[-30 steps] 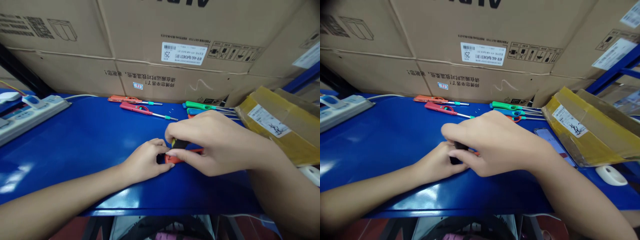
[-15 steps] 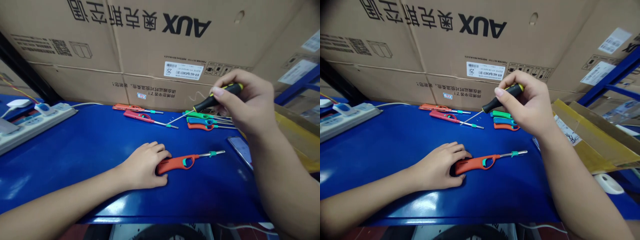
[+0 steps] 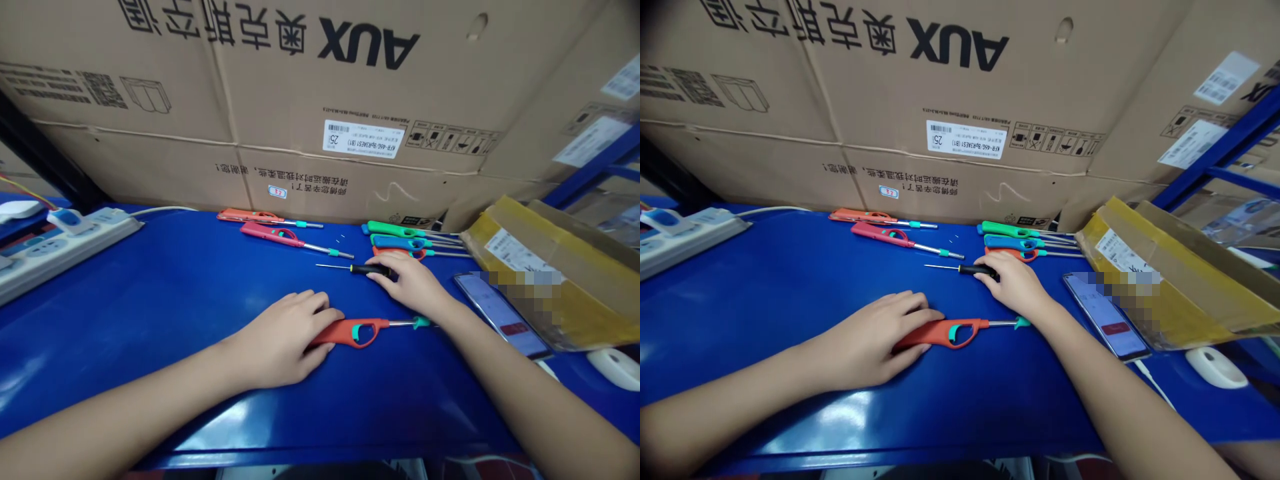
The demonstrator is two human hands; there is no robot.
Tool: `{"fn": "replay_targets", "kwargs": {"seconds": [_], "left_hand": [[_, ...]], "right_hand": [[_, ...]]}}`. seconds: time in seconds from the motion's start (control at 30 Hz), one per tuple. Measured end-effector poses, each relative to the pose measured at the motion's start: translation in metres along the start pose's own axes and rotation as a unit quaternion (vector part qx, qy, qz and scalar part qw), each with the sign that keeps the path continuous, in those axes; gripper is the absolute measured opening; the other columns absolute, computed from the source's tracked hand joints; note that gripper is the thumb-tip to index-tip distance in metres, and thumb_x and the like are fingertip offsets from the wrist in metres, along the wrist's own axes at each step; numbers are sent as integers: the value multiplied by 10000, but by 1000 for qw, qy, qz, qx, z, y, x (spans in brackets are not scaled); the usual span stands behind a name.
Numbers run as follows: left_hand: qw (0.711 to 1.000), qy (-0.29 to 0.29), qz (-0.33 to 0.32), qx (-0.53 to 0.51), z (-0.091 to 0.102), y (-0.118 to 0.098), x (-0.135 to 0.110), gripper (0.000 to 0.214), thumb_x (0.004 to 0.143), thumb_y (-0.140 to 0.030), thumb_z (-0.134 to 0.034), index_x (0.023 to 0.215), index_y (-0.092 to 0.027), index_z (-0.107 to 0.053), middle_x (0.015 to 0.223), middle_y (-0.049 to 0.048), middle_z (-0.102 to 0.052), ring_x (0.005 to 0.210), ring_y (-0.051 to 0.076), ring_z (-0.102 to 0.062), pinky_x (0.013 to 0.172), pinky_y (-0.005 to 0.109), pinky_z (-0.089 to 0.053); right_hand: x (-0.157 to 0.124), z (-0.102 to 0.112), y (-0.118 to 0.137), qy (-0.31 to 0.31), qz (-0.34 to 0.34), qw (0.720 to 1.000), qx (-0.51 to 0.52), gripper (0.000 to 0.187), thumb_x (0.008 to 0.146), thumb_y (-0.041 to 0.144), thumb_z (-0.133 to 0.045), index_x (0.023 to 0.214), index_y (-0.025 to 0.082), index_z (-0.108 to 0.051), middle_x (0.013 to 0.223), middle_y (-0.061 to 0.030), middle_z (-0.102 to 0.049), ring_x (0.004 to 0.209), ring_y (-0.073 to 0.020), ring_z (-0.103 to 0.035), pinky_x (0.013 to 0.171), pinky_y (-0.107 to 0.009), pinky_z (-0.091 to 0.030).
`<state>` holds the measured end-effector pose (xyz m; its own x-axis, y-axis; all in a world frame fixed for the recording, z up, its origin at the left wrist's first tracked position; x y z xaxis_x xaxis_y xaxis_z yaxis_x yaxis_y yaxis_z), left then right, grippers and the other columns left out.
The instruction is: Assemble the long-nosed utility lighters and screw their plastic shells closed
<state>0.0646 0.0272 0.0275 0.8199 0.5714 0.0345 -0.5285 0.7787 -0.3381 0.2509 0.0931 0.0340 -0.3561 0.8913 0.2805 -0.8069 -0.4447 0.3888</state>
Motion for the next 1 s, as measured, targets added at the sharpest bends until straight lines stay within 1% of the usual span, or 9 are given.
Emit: {"fn": "replay_targets", "kwargs": {"seconds": [0.1,0.2,0.3,0.37,0.43,0.5,0.63,0.83,1.0], "left_hand": [[1000,15,-4,23,-2,-3,1,457,873,-269,-560,1325,-202,-576,1137,111,-621,1012,307,-600,890,475,-505],[998,33,5,52,-5,-4,0,506,848,-237,-524,1352,-191,-533,1156,119,-636,1032,332,-608,917,522,-489],[997,55,23,57,-4,0,-1,467,830,-191,-485,1295,-185,-534,1110,110,-645,984,323,-629,869,492,-502],[996,69,38,48,-1,6,-1,376,834,-171,-458,1198,-195,-553,1059,88,-639,908,294,-644,795,442,-508],[995,71,52,39,7,14,-1,275,846,-164,-439,1088,-203,-563,1029,73,-629,843,266,-644,731,399,-493],[996,58,63,23,16,25,1,202,837,-159,-441,993,-202,-562,987,61,-625,814,245,-631,708,365,-475],[996,8,78,-40,40,49,1,131,817,-170,-469,879,-193,-583,858,23,-644,750,205,-594,685,304,-444],[983,-31,74,-164,52,62,1,343,830,-209,-576,1160,-193,-671,898,-2,-711,711,154,-615,651,218,-480],[961,-57,63,-264,31,48,10,414,895,-297,-638,1298,-206,-669,1209,66,-738,1020,212,-696,918,292,-545]], "right_hand": [[2,-4,-3,-3,16,999,-35,255,964,297,-579,1141,185,-724,1210,-148,-716,1228,-323,-613,1059,-539,-477],[2,-3,-3,-1,25,998,-52,355,1015,319,-477,1273,176,-674,1280,-170,-667,1245,-334,-590,1060,-565,-468],[-2,14,1,-11,35,998,-53,404,1029,337,-449,1380,194,-587,1378,-170,-592,1293,-314,-547,1101,-553,-436],[-7,31,8,-9,63,997,-36,368,1016,371,-489,1301,183,-625,1311,-158,-624,1267,-291,-559,1097,-500,-446],[-12,42,12,30,58,998,-3,324,1033,382,-454,1175,193,-676,1214,-126,-682,1176,-256,-623,1032,-429,-492],[-16,43,10,81,27,996,9,334,1038,412,-443,1178,212,-671,1185,-100,-716,1099,-239,-670,948,-386,-530],[-22,30,13,139,32,990,-2,276,975,372,-579,1189,217,-657,1140,-82,-739,955,-219,-702,827,-339,-542],[-20,35,27,31,124,988,-88,226,1021,298,-502,1077,188,-691,1106,-117,-757,944,-227,-705,812,-338,-506],[-24,36,44,0,213,968,-133,228,1026,270,-514,1081,162,-707,1049,-113,-777,981,-240,-700,921,-394,-443]]}}
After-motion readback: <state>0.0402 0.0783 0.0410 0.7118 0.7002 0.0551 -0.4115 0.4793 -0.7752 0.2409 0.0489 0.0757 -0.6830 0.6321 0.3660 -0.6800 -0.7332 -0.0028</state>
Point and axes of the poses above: each hand's wrist, its own x-axis towards the middle knuckle, its own z-axis out of the back of the hand, y = z × x, the point moved 8 cm from there along x, towards the middle knuckle
